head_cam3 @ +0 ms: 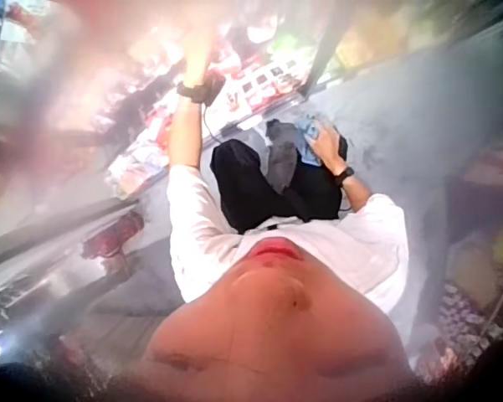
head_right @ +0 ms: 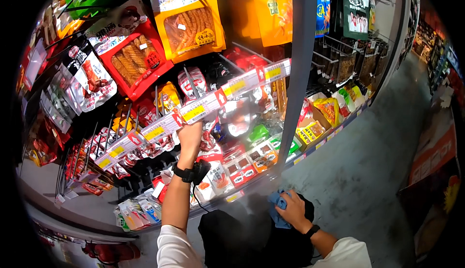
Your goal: The person picks up several packaged snacks from a supermarket shelf, wipes both sides of each package with a blue cloth, and places them back onto the rack.
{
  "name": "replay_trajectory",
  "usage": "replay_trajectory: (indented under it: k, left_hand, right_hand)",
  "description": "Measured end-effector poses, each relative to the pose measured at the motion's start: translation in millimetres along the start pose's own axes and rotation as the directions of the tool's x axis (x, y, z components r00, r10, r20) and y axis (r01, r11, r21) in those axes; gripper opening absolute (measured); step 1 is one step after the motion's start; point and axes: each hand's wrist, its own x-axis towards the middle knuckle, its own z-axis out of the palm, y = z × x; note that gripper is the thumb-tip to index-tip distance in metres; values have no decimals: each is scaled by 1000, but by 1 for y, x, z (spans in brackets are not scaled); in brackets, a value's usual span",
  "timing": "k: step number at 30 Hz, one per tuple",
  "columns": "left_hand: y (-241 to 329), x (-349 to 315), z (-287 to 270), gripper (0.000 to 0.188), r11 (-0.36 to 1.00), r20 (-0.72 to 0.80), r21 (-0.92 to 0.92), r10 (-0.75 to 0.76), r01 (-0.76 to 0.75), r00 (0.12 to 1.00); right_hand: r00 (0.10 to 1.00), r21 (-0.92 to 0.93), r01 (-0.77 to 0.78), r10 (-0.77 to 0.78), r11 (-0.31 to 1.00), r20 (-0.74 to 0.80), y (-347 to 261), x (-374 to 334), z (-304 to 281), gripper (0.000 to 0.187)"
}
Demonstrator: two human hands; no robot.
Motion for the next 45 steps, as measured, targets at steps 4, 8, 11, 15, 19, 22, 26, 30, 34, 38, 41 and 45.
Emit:
replay_trajectory:
  k: [4,8,11,15,19,22,26,30,34,38,41,45]
  left_hand:
    - [-3,8,14,25,998,-46,31,56,-54,997]
    - [-7,8,18,22,995,-89,-52,75,-80,993]
    - [6,3,16,19,993,-110,-101,55,-67,992]
    - [10,2,15,21,997,-114,-67,20,-28,993]
    - [-5,1,14,24,999,-134,23,43,-40,990]
    - [1,0,14,24,998,-77,1,56,-56,995]
    - [4,0,17,17,995,-125,-45,80,-86,989]
    - [6,8,14,16,987,-118,-71,134,-143,984]
    - [12,10,13,16,993,-109,62,110,-103,988]
    - [-18,18,13,13,997,-71,46,66,-62,995]
    - [-18,22,8,15,985,-31,120,132,-127,991]
    - [-6,23,9,21,989,-77,52,145,-141,986]
  right_hand:
    - [997,-27,20,-22,999,-74,4,0,1,35]
    - [997,-22,19,-20,1000,-74,11,4,-1,36]
    - [999,-16,-19,18,1000,-51,16,2,-3,37]
    - [998,-14,-17,16,1000,-58,21,0,1,38]
    - [998,-20,-44,43,999,-46,20,-1,0,37]
    - [998,-22,-51,50,998,-49,18,-1,-5,37]
    - [996,-41,-62,59,997,-64,20,-2,-2,37]
    - [995,-59,12,-18,998,-96,18,-1,-4,39]
    - [995,-21,44,-45,999,-89,19,-1,-6,37]
    - [998,27,18,-16,999,-65,23,-1,-6,39]
    - [999,31,-15,17,999,-44,26,-2,-6,40]
    - [999,76,-13,16,997,-39,30,1,-6,41]
